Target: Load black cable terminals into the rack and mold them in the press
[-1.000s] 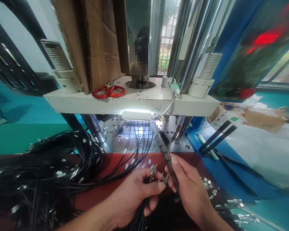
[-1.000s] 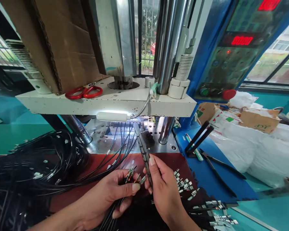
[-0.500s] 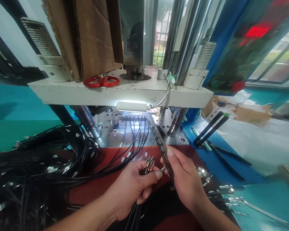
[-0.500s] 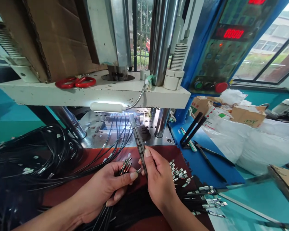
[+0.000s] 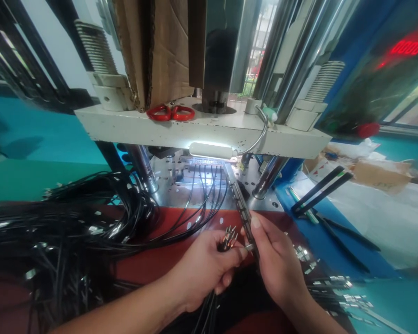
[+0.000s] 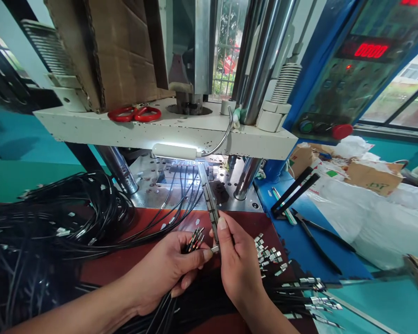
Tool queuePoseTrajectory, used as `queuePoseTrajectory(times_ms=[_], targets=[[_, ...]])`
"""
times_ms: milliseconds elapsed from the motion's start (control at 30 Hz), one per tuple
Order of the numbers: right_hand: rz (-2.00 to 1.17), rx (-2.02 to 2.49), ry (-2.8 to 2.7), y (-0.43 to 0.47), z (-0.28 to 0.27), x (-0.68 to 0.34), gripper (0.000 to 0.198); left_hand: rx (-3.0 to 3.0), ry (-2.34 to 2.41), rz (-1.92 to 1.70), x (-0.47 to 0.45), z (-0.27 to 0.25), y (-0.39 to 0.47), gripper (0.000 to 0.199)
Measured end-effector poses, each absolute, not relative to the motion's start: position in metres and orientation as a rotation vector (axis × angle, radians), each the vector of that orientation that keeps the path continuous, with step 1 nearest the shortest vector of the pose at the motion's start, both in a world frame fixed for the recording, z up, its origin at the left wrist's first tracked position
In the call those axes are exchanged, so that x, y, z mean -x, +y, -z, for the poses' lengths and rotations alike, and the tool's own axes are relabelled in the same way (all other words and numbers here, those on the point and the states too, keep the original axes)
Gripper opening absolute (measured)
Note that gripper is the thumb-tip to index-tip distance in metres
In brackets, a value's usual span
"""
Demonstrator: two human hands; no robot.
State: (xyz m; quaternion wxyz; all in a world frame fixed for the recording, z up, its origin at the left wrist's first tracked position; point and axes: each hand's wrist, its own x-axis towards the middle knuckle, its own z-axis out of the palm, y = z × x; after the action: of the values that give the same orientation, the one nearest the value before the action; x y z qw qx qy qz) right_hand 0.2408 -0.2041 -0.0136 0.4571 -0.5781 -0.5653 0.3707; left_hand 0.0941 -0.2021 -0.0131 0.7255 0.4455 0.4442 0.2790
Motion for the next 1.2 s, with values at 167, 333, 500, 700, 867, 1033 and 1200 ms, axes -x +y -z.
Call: queuePoseTrajectory(times_ms=[167,333,500,700,867,1033,1200], targets=[[-0.811,1.445,-1.461,-0.207,0.016,-0.238,0.033,-0.983,0.962,-0.633,-0.095,0.012,-0.202,0.012],[-0.777,1.458,-1.499,-0.206,0.018,-0.240,0.033,-0.920,0.902,-0.644,-0.094,0.010,-0.200,0.013],[-1.026,1.436,-1.369,-0.206,0.013,-0.251,0.033,-0.757,0.809,-0.615,-0.080,0.009,-0.193,0.024],[-1.254,1.352,-1.132,-0.207,0.010,-0.253,0.033,-0.646,0.790,-0.583,-0.071,0.006,-0.187,0.025],[-1.397,1.272,-1.060,-0.207,0.010,-0.249,0.033,-0.714,0.869,-0.631,-0.082,0.005,-0.195,0.023],[-1.378,1.270,-1.190,-0.207,0.006,-0.248,0.032,-0.871,0.880,-0.700,-0.092,0.008,-0.200,0.014],[-1.349,1.282,-1.267,-0.207,0.005,-0.248,0.034,-0.865,0.886,-0.712,-0.093,0.005,-0.202,0.013]])
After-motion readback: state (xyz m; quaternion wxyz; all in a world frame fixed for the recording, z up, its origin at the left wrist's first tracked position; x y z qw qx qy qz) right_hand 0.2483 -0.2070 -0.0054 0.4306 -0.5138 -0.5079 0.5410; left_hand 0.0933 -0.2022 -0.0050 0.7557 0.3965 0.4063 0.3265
